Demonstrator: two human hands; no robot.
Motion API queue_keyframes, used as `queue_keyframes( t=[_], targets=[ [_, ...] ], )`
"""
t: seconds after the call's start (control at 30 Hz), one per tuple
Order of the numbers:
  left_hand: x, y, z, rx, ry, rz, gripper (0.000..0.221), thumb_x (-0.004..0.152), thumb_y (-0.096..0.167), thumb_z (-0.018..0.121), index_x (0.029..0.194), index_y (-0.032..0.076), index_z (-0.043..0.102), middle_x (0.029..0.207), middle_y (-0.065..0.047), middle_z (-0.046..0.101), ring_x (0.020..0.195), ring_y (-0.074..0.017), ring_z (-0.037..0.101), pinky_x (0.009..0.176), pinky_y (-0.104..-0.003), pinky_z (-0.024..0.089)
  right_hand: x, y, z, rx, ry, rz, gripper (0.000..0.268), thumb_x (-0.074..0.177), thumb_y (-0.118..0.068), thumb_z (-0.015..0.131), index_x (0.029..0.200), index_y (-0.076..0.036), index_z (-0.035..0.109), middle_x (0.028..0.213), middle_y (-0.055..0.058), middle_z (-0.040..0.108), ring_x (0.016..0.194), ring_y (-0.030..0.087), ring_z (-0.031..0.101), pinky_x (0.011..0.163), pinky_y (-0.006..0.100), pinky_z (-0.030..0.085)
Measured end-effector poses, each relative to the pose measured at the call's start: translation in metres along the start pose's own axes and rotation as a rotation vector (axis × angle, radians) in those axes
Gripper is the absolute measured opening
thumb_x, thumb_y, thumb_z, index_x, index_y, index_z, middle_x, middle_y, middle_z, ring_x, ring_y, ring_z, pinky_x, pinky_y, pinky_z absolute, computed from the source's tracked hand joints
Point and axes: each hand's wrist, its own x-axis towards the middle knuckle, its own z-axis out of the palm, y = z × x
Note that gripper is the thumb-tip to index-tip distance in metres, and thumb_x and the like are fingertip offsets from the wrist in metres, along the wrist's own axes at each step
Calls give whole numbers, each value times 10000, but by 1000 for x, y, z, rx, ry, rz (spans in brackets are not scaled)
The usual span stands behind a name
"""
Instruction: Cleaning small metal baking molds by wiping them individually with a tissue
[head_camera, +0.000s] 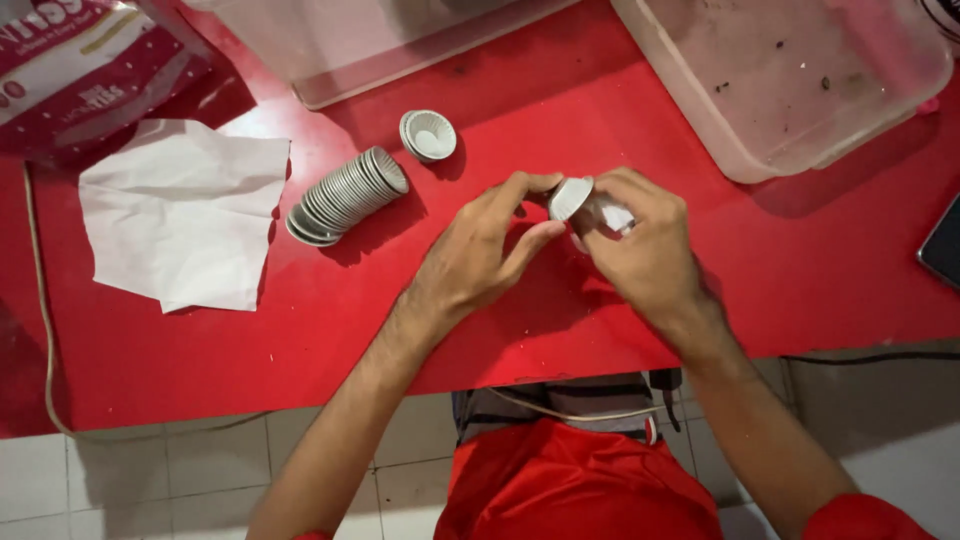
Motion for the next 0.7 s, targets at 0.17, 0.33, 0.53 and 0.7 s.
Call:
queue_keyframes(
  t=[0.17,0.33,0.53,0.7],
  targets=[
    [12,-14,-3,-203,0,-28,408,938,288,773,1241,65,615,1141,-123,706,1010,-266,724,825,-357,608,7,8,-1,42,-40,-4,212,773,90,782,932,-30,710,874,124,690,848,329,714,753,412,554],
    [19,-14,-7,-321,-53,19,417,1017,124,681,1409,41,567,1323,-181,629,1155,-335,693,987,-413,597,7,17,7,186,-64,183,178,864,-34,797,1030,-35,733,929,128,713,892,209,700,801,385,543],
    [7,-40,0,-532,60,-19,426,1078,26,502,1482,-56,398,1437,-209,495,1288,-324,592,1061,-463,531,26,-12,-5,283,-161,131,138,879,28,749,1000,-39,764,901,135,730,876,226,688,797,376,527],
    [5,-44,9,-612,82,-50,476,1062,11,499,1513,-35,353,1447,-221,482,1315,-363,568,1063,-507,523,40,2,13,116,-57,-58,169,913,22,777,1049,-78,773,959,98,717,925,277,724,786,357,552]
  ],
)
